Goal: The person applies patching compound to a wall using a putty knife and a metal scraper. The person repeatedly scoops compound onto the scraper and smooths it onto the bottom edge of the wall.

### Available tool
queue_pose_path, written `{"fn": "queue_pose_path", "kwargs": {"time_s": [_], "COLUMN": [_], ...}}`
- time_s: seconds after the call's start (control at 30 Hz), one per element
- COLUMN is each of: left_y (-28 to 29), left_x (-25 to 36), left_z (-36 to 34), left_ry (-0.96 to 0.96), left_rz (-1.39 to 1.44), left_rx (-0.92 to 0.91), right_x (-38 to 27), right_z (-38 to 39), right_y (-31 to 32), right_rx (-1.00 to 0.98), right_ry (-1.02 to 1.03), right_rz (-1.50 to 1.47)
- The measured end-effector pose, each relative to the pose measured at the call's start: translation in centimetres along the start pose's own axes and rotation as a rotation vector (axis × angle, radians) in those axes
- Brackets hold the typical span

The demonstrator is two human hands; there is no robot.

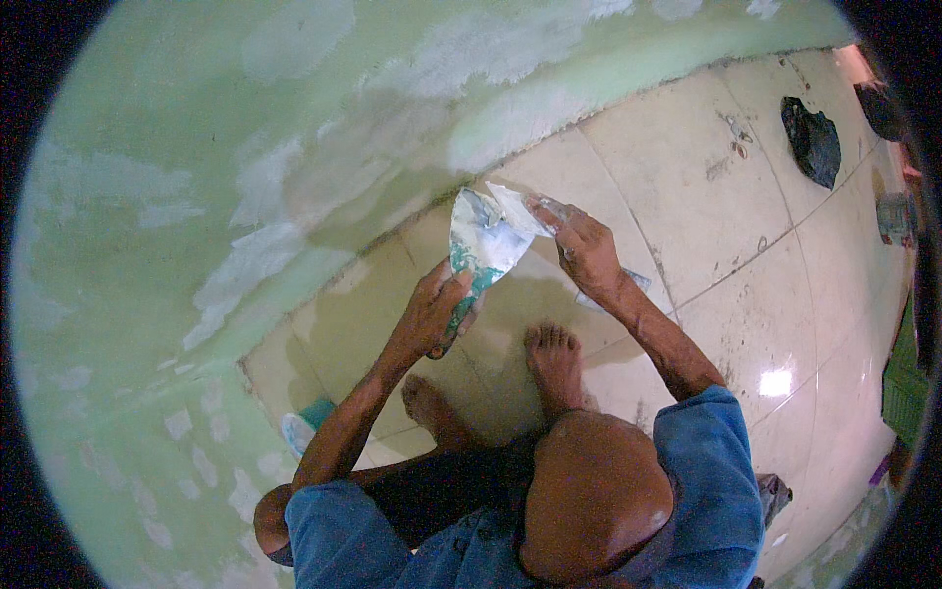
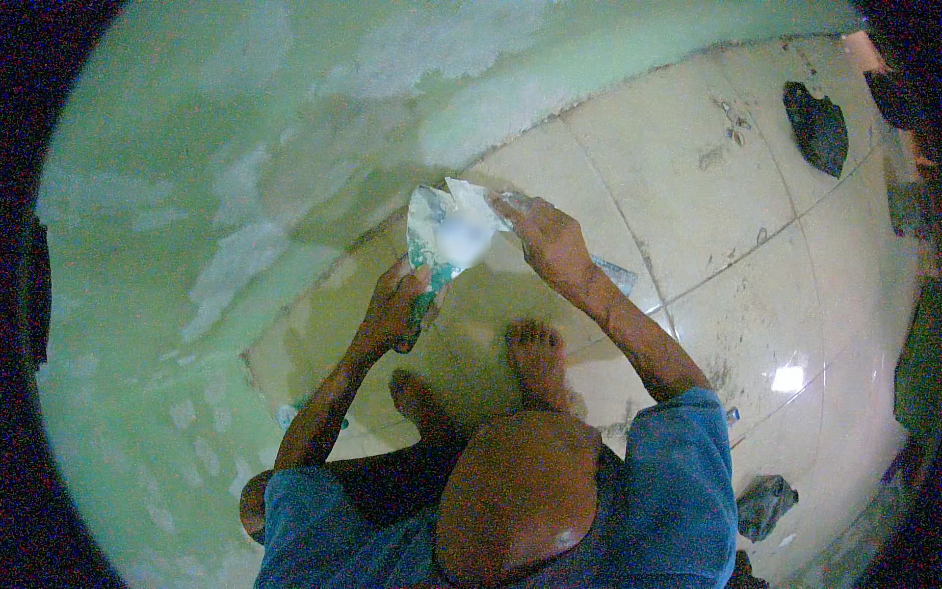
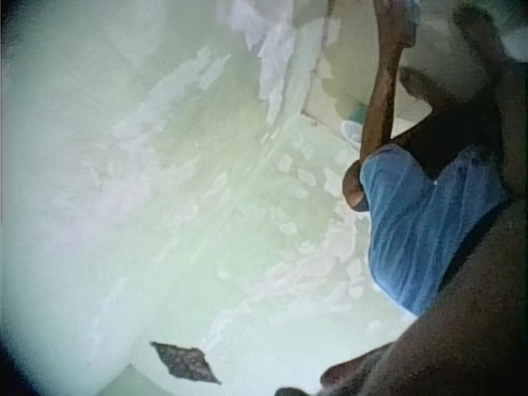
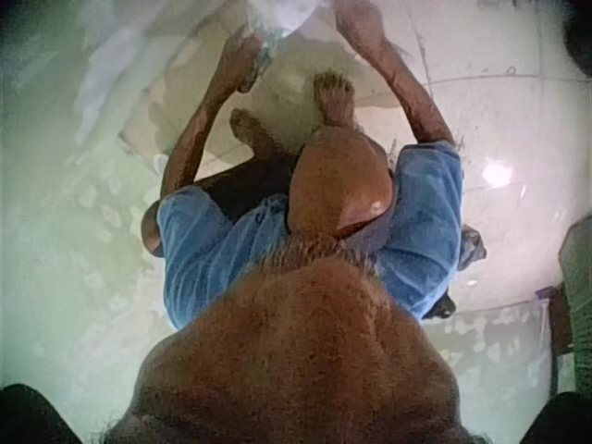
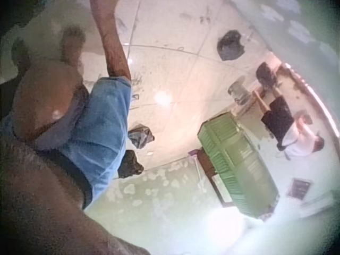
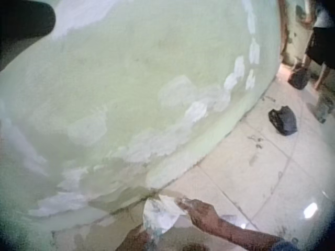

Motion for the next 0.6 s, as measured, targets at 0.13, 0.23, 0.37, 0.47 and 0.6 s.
{"fn": "queue_pose_path", "kwargs": {"time_s": [0.13, 0.23, 0.37, 0.47, 0.6], "left_y": [0.4, 0.5, 1.2, -0.4, -0.6], "left_x": [0.5, 0.5, 2.6, 5.9, 3.7], "left_z": [0.0, -0.2, -0.5, 0.3, 0.8], "left_ry": [-0.116, 0.162, -0.264, -0.329, -0.105], "left_rz": [-0.231, -0.019, -0.390, -0.325, -0.184], "left_rx": [-0.035, -0.071, -0.017, 0.030, 0.120], "right_x": [0.8, 1.2, 3.0, 2.7, 1.8], "right_z": [-0.2, 0.2, 2.7, 4.2, 2.8], "right_y": [-0.3, -0.4, -3.3, -3.5, 2.4], "right_rx": [0.033, 0.045, -0.223, -0.056, 0.190], "right_ry": [0.059, 0.062, 0.108, -0.147, -0.638], "right_rz": [-0.089, -0.134, 0.068, -0.059, -0.745]}}
Point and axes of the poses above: each hand's wrist, its own z-axis away from the middle knuckle, its own y-axis out of the back of the hand, x = y × z, the point moved 2 cm from there along -z, towards the middle knuckle, and after that the axes turned 10 degrees about -y, right-handed, at the moved point
